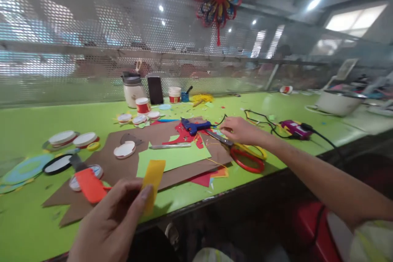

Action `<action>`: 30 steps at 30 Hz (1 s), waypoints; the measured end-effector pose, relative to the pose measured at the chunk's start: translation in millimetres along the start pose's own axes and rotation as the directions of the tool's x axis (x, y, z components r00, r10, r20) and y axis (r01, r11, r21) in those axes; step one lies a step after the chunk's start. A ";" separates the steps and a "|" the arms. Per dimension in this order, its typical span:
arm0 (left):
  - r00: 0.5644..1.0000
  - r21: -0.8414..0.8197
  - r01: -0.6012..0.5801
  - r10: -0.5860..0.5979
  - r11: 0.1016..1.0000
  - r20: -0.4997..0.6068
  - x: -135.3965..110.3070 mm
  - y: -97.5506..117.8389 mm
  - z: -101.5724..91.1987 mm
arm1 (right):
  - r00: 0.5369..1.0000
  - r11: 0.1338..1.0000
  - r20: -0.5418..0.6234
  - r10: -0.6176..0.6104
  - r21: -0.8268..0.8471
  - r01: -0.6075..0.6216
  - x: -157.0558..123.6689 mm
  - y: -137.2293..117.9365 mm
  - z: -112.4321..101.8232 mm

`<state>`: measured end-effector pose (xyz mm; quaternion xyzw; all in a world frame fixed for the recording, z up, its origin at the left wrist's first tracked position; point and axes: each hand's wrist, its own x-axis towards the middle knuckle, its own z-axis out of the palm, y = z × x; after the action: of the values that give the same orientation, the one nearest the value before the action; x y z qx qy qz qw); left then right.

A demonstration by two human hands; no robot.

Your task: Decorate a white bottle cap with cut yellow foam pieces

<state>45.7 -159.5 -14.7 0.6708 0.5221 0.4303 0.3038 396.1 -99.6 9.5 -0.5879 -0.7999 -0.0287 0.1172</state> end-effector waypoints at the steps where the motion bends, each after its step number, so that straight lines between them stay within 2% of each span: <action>1: 0.998 -0.071 0.065 -0.064 0.995 0.015 1.2 2.2 1.0 | 0.997 0.999 0.064 0.047 -0.004 -0.047 -12.6 8.4 -1.3; 3: 0.973 -0.226 0.214 -0.188 0.950 0.131 6.9 7.7 6.2 | 0.976 0.993 0.181 0.117 -0.004 -0.118 -34.8 19.4 -2.0; 4: 0.943 -0.324 0.309 -0.243 0.894 0.229 11.1 10.5 9.8 | 0.963 0.990 0.230 0.139 0.000 -0.143 -43.5 21.8 -1.6; 5: 0.928 -0.456 0.365 -0.276 0.812 0.251 16.0 13.2 13.8 | 0.950 0.986 0.268 0.159 0.003 -0.166 -50.5 22.5 -0.9; 7: 0.922 -0.533 0.385 -0.282 0.753 0.267 26.8 17.5 20.9 | 0.927 0.978 0.321 0.194 0.007 -0.207 -59.1 20.4 1.7; 9: 0.886 -0.640 0.462 -0.341 0.614 0.313 36.0 20.3 25.3 | 0.909 0.970 0.351 0.224 0.010 -0.243 -62.0 16.7 5.7; 11: 0.893 -0.691 0.445 -0.334 0.570 0.300 41.3 22.5 26.7 | 0.898 0.963 0.367 0.241 0.022 -0.268 -60.7 14.3 11.4; 14: 0.919 -0.717 0.390 -0.285 0.578 0.271 41.6 25.1 26.3 | 0.893 0.954 0.363 0.265 0.035 -0.297 -54.2 15.5 21.0; 18: 0.950 -0.752 0.308 -0.229 0.583 0.211 41.5 27.9 25.7 | 0.892 0.933 0.295 0.343 0.005 -0.360 -47.0 23.4 24.8; 21: 0.966 -0.762 0.257 -0.183 0.594 0.183 49.3 31.5 22.4 | 0.907 0.936 0.261 0.332 0.029 -0.351 -53.6 29.7 13.1; 24: 0.976 -0.757 0.218 -0.130 0.616 0.175 61.1 37.5 17.8 | 0.930 0.943 0.234 0.285 0.103 -0.315 -68.0 31.6 -7.3; 28: 0.980 -0.747 0.187 -0.069 0.638 0.186 74.3 44.7 23.1 | 0.969 0.869 0.069 0.238 0.431 -0.244 -67.8 9.3 -29.9; 30: 0.978 -0.748 0.177 -0.030 0.639 0.205 78.4 46.7 31.0 | 0.976 0.751 -0.013 0.215 0.641 -0.157 -50.9 -17.0 -35.3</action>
<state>100.5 -95.4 31.9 0.4841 0.3016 0.5317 0.6261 399.8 -158.9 34.1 -0.5883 -0.6937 0.2304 0.3458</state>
